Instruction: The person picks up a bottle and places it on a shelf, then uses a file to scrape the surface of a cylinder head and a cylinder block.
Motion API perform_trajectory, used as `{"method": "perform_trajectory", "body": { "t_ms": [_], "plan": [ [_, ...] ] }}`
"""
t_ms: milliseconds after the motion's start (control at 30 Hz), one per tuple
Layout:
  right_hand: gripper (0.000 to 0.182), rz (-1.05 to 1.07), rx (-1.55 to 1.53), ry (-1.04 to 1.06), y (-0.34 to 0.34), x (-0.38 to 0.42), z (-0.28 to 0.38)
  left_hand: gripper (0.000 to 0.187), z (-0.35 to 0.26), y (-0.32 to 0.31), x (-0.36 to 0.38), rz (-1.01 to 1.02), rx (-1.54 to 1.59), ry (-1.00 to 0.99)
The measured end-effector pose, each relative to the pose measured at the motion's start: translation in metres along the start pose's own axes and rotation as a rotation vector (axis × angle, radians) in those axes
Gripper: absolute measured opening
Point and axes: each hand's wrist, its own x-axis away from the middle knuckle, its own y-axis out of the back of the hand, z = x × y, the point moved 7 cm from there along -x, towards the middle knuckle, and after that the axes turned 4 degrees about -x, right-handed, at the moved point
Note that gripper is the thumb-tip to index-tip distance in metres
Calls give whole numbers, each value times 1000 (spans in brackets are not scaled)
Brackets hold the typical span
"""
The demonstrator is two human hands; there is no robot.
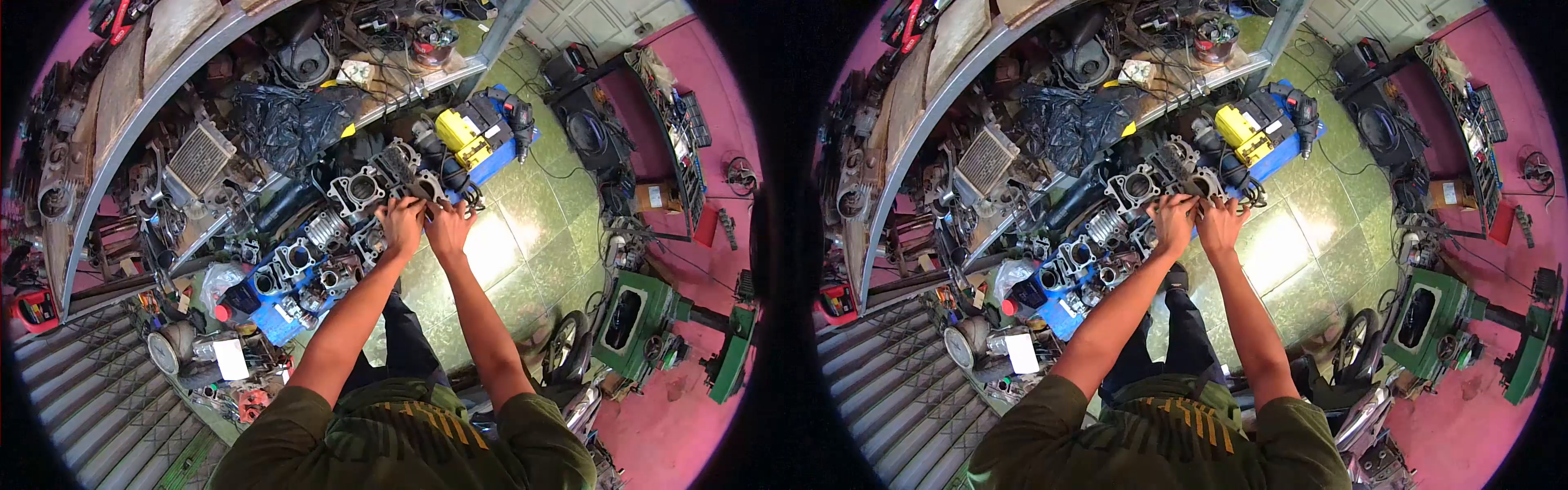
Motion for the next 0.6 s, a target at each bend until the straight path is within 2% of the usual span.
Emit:
{"method": "perform_trajectory", "body": {
  "t_ms": [200,400,600],
  "plan": [
    [25,32,17,-26,-15,1,-2,16,0,-1,-6,19,-32,48],
    [19,-4,13,-40,-17,0,-3,16,1,-1,-7,42,-14,63],
    [14,-111,-156,-74,-9,-1,-2,19,3,6,-7,34,7,61]
  ]
}}
